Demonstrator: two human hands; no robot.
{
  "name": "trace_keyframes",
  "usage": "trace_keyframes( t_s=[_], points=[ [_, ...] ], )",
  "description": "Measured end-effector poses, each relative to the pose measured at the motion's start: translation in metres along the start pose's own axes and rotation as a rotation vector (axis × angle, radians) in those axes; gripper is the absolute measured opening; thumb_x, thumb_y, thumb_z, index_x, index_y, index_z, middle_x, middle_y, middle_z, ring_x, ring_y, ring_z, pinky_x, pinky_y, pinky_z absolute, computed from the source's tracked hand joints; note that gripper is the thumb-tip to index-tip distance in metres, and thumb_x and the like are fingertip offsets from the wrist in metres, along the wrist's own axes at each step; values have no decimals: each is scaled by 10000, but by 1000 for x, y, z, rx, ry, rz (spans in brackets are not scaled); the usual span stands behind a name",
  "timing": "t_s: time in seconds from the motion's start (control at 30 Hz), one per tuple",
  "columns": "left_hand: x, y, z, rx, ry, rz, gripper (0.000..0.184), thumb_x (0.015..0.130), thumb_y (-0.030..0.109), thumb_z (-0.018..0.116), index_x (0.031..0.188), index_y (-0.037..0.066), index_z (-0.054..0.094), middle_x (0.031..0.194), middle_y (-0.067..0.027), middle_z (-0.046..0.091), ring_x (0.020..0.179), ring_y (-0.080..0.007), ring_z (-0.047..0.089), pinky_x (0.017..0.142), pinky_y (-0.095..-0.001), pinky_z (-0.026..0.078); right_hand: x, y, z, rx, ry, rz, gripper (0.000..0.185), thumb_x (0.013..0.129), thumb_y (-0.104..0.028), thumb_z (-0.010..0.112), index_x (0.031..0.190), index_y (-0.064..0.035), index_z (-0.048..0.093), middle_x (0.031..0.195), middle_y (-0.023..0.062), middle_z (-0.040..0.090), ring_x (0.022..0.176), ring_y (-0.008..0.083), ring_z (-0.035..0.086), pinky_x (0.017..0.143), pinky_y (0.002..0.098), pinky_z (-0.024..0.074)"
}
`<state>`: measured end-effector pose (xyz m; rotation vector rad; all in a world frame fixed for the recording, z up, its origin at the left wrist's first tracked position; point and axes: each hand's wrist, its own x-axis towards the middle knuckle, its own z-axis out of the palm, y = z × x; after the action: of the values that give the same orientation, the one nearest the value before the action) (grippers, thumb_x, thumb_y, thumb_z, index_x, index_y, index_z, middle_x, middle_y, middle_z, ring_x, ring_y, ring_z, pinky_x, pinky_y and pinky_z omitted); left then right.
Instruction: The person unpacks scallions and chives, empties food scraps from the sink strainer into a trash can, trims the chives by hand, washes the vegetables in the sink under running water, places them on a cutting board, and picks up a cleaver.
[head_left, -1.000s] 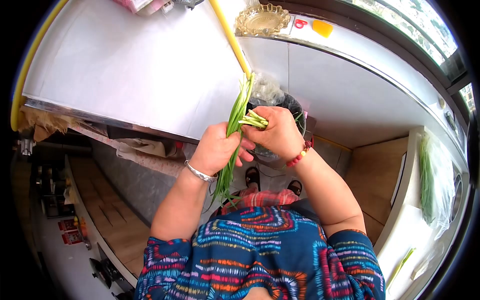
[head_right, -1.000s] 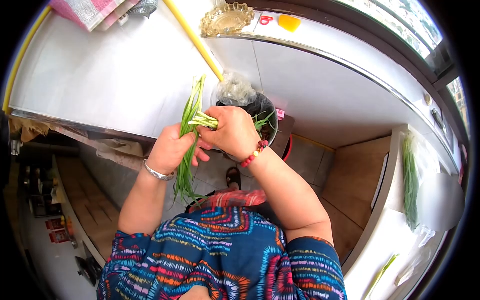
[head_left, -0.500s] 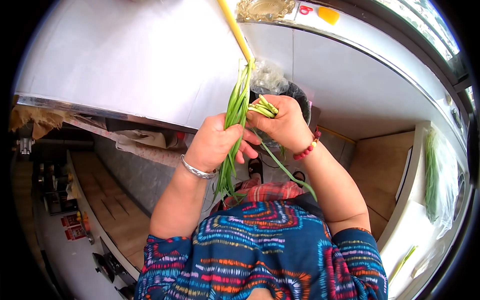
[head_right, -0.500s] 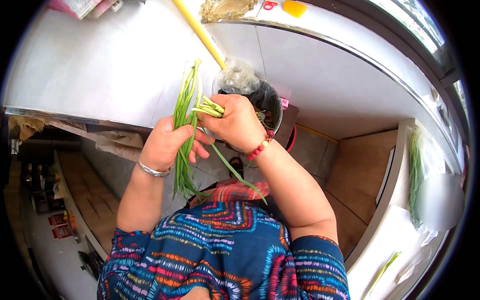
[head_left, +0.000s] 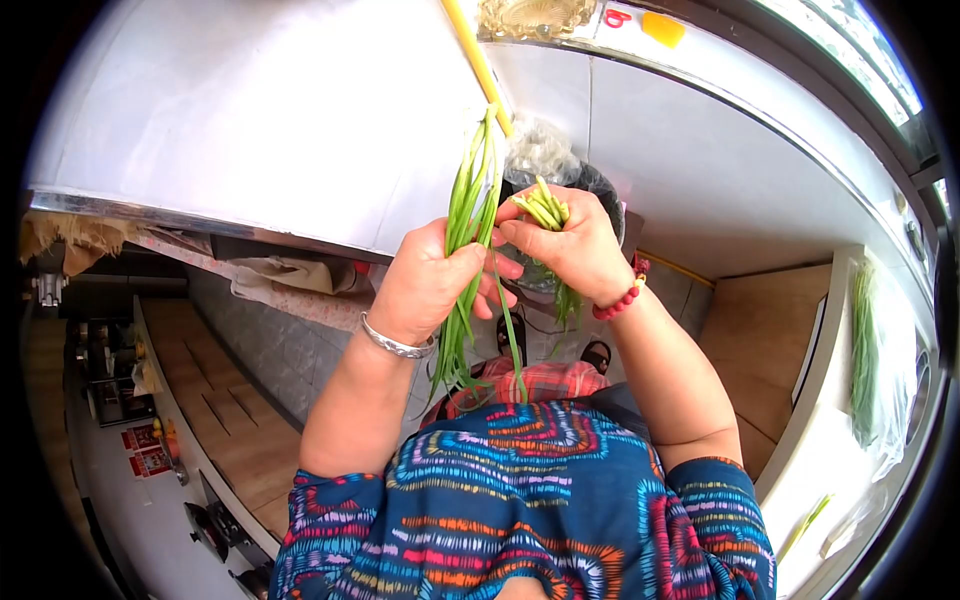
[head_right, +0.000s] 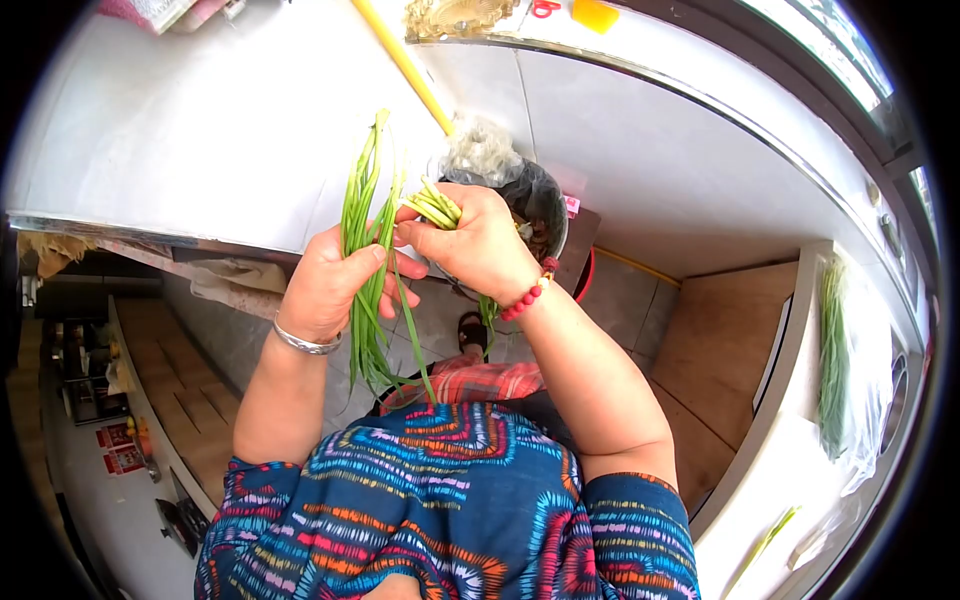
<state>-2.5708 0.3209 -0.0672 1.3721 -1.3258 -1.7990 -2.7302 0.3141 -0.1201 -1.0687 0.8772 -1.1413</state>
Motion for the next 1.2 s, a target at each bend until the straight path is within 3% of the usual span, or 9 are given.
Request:
trace_keyframes(
  t_s=[0.2, 0.43, 0.5, 0.6, 0.67, 0.77, 0.9, 1.03, 1.2],
  points=[
    [2, -3, -16, -185, -54, -1, 232, 826, 98, 441, 997, -52, 486, 844, -222, 598, 637, -251, 627, 463, -245, 488, 14, 15, -16, -69, 230, -37, 57, 782, -62, 557, 805, -42, 605, 689, -44, 547, 625, 36, 471, 568, 194, 399],
    [10, -8, -26, -380, -153, -1, 310, 803, 100, 445, 1061, -70, 466, 879, -242, 587, 694, -294, 625, 560, -329, 533, 30, 61, -35, -221, 230, 52, 116, 773, -136, 582, 808, -33, 621, 673, -4, 550, 580, 72, 477, 558, 239, 412],
    [12, -9, -27, -438, -191, -11, 346, 801, 97, 442, 1101, -76, 448, 907, -247, 580, 724, -304, 622, 589, -347, 537, 32, 74, -39, -313, 215, 26, 84, 774, -60, 567, 831, -33, 623, 750, -18, 550, 636, 76, 518, 636, 219, 430],
    [14, -13, -28, -429, -207, -30, 353, 806, 104, 451, 1109, -76, 444, 921, -246, 578, 739, -302, 622, 601, -347, 538, 35, 79, -40, -535, 269, -171, 113, 796, -116, 575, 834, -23, 626, 732, -5, 524, 559, 70, 476, 545, 215, 411],
    [16, -15, -27, -408, -212, -55, 352, 808, 106, 455, 1110, -75, 443, 925, -244, 578, 741, -300, 622, 606, -347, 539, 26, 35, -31, 62, 134, 303, 221, 819, -214, 575, 914, -17, 605, 683, -10, 485, 481, 47, 377, 441, 195, 327],
    [20, -20, -20, -371, -234, -106, 344, 823, 111, 466, 1114, -70, 439, 926, -232, 580, 739, -291, 622, 609, -343, 535, 24, 19, -25, 429, -56, 269, 337, 825, -293, 569, 1011, -12, 557, 668, -19, 461, 455, 29, 286, 407, 180, 239],
    [22, -24, -10, -250, -301, -191, 334, 843, 134, 471, 1113, -60, 438, 940, -226, 573, 767, -293, 614, 636, -350, 520, 24, 6, -9, 432, -120, 183, 286, 823, -247, 571, 983, -12, 537, 570, -16, 469, 437, 52, 373, 385, 191, 297],
    [21, -22, -6, -261, -441, -191, 394, 852, 173, 465, 1162, -55, 379, 997, -249, 545, 835, -334, 596, 711, -399, 505, 20, -4, -11, 512, -124, 255, 245, 799, -220, 603, 935, -17, 583, 629, 3, 525, 453, 51, 405, 378, 184, 298],
    [24, -25, -7, -542, -555, -181, 434, 851, 189, 425, 1207, -37, 321, 1047, -269, 513, 877, -373, 577, 749, -433, 497, 18, 3, -22, 609, -44, 231, 205, 809, -211, 574, 905, -31, 589, 631, 12, 523, 476, 70, 439, 408, 186, 368]
  ],
)
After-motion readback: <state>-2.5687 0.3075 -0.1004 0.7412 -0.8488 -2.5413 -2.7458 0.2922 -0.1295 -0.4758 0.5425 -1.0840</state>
